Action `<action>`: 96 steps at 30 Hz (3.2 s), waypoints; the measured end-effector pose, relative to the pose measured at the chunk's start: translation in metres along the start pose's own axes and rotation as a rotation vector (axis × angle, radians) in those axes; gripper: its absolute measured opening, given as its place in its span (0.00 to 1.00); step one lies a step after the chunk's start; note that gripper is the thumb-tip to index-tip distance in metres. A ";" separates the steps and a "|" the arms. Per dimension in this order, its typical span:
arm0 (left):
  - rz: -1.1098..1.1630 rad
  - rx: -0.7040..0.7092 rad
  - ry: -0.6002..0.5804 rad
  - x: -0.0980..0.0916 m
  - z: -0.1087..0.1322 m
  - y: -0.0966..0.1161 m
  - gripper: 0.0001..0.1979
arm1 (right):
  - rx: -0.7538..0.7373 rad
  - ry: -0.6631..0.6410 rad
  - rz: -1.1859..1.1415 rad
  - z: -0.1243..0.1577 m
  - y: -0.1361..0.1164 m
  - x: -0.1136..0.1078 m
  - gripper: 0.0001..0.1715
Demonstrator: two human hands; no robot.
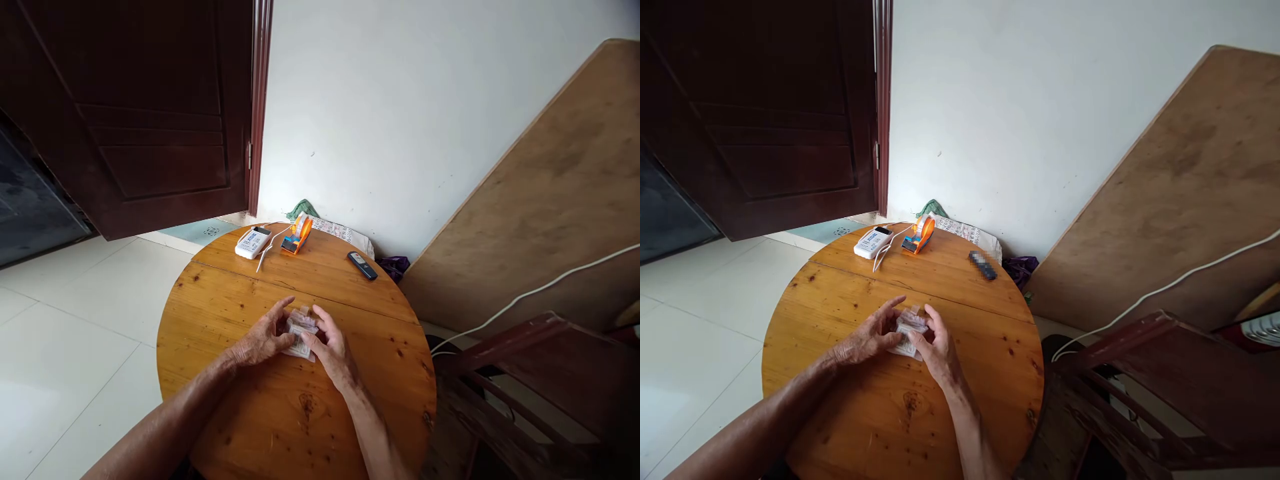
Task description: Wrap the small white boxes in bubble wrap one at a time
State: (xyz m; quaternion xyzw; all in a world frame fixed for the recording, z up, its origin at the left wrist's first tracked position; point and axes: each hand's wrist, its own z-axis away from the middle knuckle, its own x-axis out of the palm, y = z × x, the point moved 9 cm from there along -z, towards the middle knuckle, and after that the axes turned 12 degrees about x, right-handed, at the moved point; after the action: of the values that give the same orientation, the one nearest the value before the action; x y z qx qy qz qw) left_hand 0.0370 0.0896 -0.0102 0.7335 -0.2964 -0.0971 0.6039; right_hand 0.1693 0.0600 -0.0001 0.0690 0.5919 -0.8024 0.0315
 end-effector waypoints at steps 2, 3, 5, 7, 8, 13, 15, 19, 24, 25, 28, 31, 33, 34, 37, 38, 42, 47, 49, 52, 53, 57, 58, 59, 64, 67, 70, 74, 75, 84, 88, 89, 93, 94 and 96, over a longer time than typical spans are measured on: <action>0.014 0.007 0.011 0.000 0.000 0.001 0.44 | -0.037 0.052 0.011 0.001 -0.002 0.000 0.43; 0.016 0.009 0.017 0.000 0.000 0.000 0.44 | -0.058 0.082 0.015 0.002 -0.004 -0.001 0.41; 0.023 0.012 0.023 -0.001 0.000 -0.001 0.43 | -0.074 0.132 0.016 0.003 -0.005 0.000 0.40; 0.032 0.011 0.024 -0.001 -0.001 -0.002 0.42 | -0.065 0.167 0.021 0.005 -0.003 0.000 0.39; 0.033 0.010 0.026 -0.001 -0.001 -0.003 0.42 | -0.066 0.180 0.026 0.006 -0.003 0.000 0.39; -0.002 0.024 0.045 -0.003 -0.001 -0.004 0.42 | -0.067 0.215 0.051 0.007 -0.004 -0.004 0.36; -0.010 0.045 0.035 -0.002 -0.001 -0.004 0.42 | -0.055 0.223 0.070 0.003 -0.008 -0.008 0.33; -0.053 0.082 0.017 -0.001 -0.001 -0.003 0.40 | -0.044 0.212 0.041 -0.011 -0.015 -0.010 0.27; -0.090 0.099 0.008 0.001 0.000 0.002 0.37 | 0.014 0.186 -0.201 -0.028 -0.008 -0.003 0.26; -0.095 0.095 0.004 0.001 0.000 0.003 0.37 | 0.002 0.205 -0.234 -0.028 -0.008 -0.004 0.24; -0.084 0.065 -0.009 0.003 -0.001 0.003 0.37 | -0.027 0.255 -0.317 -0.027 -0.009 -0.006 0.21; -0.083 0.047 0.000 0.002 -0.002 0.000 0.38 | -0.027 0.277 -0.385 -0.024 -0.008 -0.007 0.21; -0.114 0.036 0.018 0.000 -0.003 -0.003 0.38 | -0.038 0.276 -0.405 -0.023 -0.009 -0.006 0.20; -0.126 0.030 0.025 -0.001 -0.003 -0.004 0.38 | -0.047 0.270 -0.405 -0.022 -0.010 -0.005 0.19; -0.101 0.006 0.028 -0.001 -0.004 -0.006 0.39 | -0.087 0.240 -0.371 -0.019 -0.015 -0.002 0.16; -0.083 0.001 0.029 -0.001 -0.004 -0.006 0.39 | -0.105 0.227 -0.345 -0.017 -0.018 0.000 0.15; -0.083 -0.009 0.034 -0.001 -0.003 -0.004 0.37 | -0.185 0.177 -0.201 -0.008 -0.028 0.003 0.13; -0.144 -0.018 0.044 -0.003 -0.002 -0.001 0.36 | -0.249 0.153 -0.040 -0.002 -0.033 0.006 0.15; -0.159 -0.017 0.052 -0.003 -0.002 0.000 0.35 | -0.277 0.144 0.017 0.000 -0.035 0.007 0.17; -0.182 -0.019 0.079 -0.005 -0.003 0.000 0.33 | -0.322 0.129 0.101 0.002 -0.040 0.009 0.19; -0.194 -0.021 0.085 -0.006 -0.003 0.000 0.33 | -0.337 0.124 0.129 0.003 -0.042 0.009 0.20; -0.266 -0.026 0.076 -0.006 -0.002 0.002 0.32 | -0.396 0.085 0.233 0.007 -0.052 0.009 0.19; -0.282 -0.026 0.072 -0.006 -0.002 0.003 0.32 | -0.405 0.069 0.256 0.008 -0.054 0.009 0.18; -0.290 -0.026 0.066 -0.006 -0.001 0.004 0.31 | -0.409 0.051 0.277 0.009 -0.056 0.009 0.17; -0.274 -0.033 0.047 -0.007 -0.001 0.002 0.30 | -0.420 -0.027 0.379 0.013 -0.060 0.009 0.18; -0.226 -0.051 0.061 -0.011 -0.001 -0.002 0.31 | -0.416 -0.058 0.413 0.015 -0.059 0.010 0.17; -0.213 -0.053 0.056 -0.011 -0.002 0.000 0.30 | -0.395 -0.043 0.420 0.015 -0.058 0.010 0.16; -0.293 -0.044 0.044 -0.009 -0.001 0.004 0.34 | -0.395 -0.037 0.394 0.015 -0.060 0.009 0.15; -0.315 -0.042 0.044 -0.009 0.000 0.004 0.35 | -0.386 -0.035 0.373 0.015 -0.060 0.007 0.14; -0.335 -0.005 0.070 -0.010 0.000 0.002 0.34 | -0.255 0.134 0.230 0.001 -0.044 -0.013 0.23; -0.451 0.004 0.095 -0.012 -0.001 0.003 0.33 | -0.137 0.026 0.180 -0.010 -0.024 0.002 0.25; -0.464 0.005 0.097 -0.012 -0.001 0.002 0.33 | -0.110 -0.004 0.138 -0.012 -0.019 0.005 0.25; -0.472 0.011 0.108 -0.012 0.000 0.003 0.34 | -0.042 0.001 -0.005 -0.017 -0.009 0.005 0.27; -0.474 0.013 0.108 -0.012 0.000 0.004 0.34 | -0.036 0.014 -0.019 -0.018 -0.008 0.006 0.28; -0.488 0.018 0.101 -0.011 0.000 0.005 0.33 | -0.027 0.034 -0.031 -0.018 -0.007 0.007 0.27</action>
State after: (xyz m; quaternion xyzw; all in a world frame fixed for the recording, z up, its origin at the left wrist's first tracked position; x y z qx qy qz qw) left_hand 0.0266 0.0951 -0.0077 0.7927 -0.0807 -0.2006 0.5700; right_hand 0.1632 0.0798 0.0006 0.0730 0.6040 -0.7936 0.0100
